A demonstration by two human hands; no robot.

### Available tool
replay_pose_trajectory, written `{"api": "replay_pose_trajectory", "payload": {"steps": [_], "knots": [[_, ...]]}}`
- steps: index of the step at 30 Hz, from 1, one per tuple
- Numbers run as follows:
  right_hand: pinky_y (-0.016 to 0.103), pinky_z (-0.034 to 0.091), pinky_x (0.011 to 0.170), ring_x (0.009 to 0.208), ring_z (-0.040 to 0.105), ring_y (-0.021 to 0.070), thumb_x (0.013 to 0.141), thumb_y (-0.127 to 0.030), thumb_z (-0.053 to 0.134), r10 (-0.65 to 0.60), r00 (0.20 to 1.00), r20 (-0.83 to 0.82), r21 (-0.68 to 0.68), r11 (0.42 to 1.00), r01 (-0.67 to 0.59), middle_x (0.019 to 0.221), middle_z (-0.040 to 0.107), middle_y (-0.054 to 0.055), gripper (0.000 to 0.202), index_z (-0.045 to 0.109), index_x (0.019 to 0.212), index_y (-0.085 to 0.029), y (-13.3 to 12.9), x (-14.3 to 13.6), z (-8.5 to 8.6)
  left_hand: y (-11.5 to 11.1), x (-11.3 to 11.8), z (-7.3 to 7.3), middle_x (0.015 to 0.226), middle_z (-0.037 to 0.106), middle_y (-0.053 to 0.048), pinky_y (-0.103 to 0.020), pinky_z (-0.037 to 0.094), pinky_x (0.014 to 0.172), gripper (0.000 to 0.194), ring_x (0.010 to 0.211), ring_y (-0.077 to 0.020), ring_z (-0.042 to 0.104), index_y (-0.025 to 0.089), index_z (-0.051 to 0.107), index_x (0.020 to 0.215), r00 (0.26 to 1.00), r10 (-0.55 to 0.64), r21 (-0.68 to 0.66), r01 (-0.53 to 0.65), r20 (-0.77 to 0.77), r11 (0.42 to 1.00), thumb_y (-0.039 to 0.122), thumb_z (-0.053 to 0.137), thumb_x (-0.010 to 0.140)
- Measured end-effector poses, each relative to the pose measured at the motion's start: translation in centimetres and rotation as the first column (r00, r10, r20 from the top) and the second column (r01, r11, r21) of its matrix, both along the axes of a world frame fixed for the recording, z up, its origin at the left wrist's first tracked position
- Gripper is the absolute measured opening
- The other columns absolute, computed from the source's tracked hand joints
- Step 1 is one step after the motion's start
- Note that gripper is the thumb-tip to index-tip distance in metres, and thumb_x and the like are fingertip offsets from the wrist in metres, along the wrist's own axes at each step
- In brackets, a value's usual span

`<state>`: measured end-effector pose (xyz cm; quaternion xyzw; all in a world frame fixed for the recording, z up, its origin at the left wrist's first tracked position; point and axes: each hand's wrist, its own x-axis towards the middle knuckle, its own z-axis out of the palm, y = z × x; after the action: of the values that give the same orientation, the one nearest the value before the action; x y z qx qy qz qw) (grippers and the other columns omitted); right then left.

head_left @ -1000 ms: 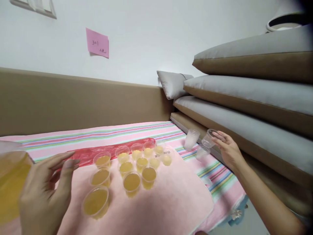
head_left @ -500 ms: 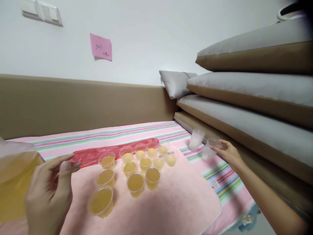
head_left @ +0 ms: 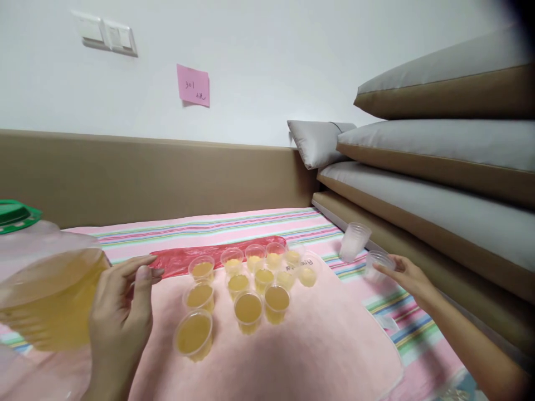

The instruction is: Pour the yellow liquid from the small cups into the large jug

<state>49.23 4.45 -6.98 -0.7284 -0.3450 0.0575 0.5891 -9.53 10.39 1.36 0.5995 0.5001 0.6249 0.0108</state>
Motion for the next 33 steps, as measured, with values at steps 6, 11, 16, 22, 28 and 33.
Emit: {"api": "replay_pose_trajectory", "payload": {"steps": [6, 11, 16, 22, 28, 33], "knots": [[0.054, 0.056, 0.093, 0.116, 0.068, 0.0434, 0.051, -0.058, 0.091, 0.008, 1.0, -0.025, -0.119, 0.993, -0.011, 0.116, 0.074, 0.016, 0.06, 0.069, 0.101, -0.033, -0.3, -0.1, -0.3, 0.0, -0.2, -0.4, 0.111, 0.066, -0.005, -0.032, 0.059, 0.081, 0.032, 0.083, -0.016, 0.071, 0.021, 0.068, 0.114, 0.999, -0.054, -0.002, 0.054, -0.005, 0.999, 0.047, 0.054, 0.103], [0.064, 0.044, 0.111, 0.133, 0.055, 0.0513, 0.063, -0.068, 0.081, -0.048, 0.986, 0.161, -0.131, 0.989, 0.069, 0.14, 0.06, 0.026, 0.077, 0.064, 0.124, -0.024, -1.7, -2.2, 1.8, 0.0, -0.2, -0.4, 0.115, 0.064, -0.005, -0.033, 0.058, 0.083, 0.031, 0.086, -0.0164, 0.07, 0.022, 0.068, 0.114, 0.998, -0.054, -0.005, 0.054, 0.01, 0.999, 0.047, 0.053, 0.104], [0.055, 0.052, 0.108, 0.12, 0.067, 0.0375, 0.081, -0.065, 0.071, 0.291, 0.862, 0.416, -0.157, 0.956, -0.246, 0.13, 0.07, 0.012, 0.054, 0.068, 0.121, -0.028, -0.2, -7.4, 4.3, -0.2, -0.1, -0.2, 0.115, 0.064, -0.005, -0.036, 0.057, 0.083, 0.031, 0.085, -0.017, 0.069, 0.023, 0.068, 0.114, 0.998, -0.063, -0.02, 0.063, 0.015, 0.998, 0.048, 0.052, 0.104], [0.053, 0.053, 0.109, 0.126, 0.066, 0.0366, 0.064, -0.057, 0.087, 0.675, 0.725, 0.136, -0.367, 0.715, -0.596, 0.145, 0.062, 0.019, 0.09, 0.057, 0.141, -0.02, 4.5, -12.6, 2.4, -0.4, -0.1, 0.0, 0.116, 0.063, -0.006, -0.036, 0.057, 0.085, 0.032, 0.086, -0.0172, 0.069, 0.023, 0.068, 0.114, 0.998, -0.061, -0.019, 0.061, 0.008, 0.998, 0.049, 0.052, 0.105], [0.054, 0.052, 0.109, 0.125, 0.067, 0.0379, 0.067, -0.056, 0.084, 0.655, 0.751, 0.085, -0.357, 0.724, -0.591, 0.141, 0.065, 0.02, 0.075, 0.063, 0.129, -0.019, 5.7, -13.6, 0.0, -0.2, -0.3, -0.2, 0.117, 0.062, -0.005, -0.036, 0.058, 0.084, 0.031, 0.085, -0.0163, 0.07, 0.024, 0.069, 0.114, 0.998, -0.054, -0.013, 0.055, 0.013, 0.998, 0.048, 0.052, 0.105], [0.054, 0.049, 0.113, 0.126, 0.066, 0.0376, 0.069, -0.055, 0.084, 0.669, 0.742, 0.037, -0.323, 0.711, -0.625, 0.136, 0.069, 0.015, 0.065, 0.066, 0.122, -0.022, 5.4, -13.9, 0.0, -0.4, -0.5, -0.2, 0.116, 0.062, -0.004, -0.034, 0.058, 0.082, 0.03, 0.084, -0.0151, 0.069, 0.023, 0.069, 0.113, 0.998, -0.062, 0.006, 0.062, 0.01, 0.998, 0.047, 0.051, 0.105]]}}
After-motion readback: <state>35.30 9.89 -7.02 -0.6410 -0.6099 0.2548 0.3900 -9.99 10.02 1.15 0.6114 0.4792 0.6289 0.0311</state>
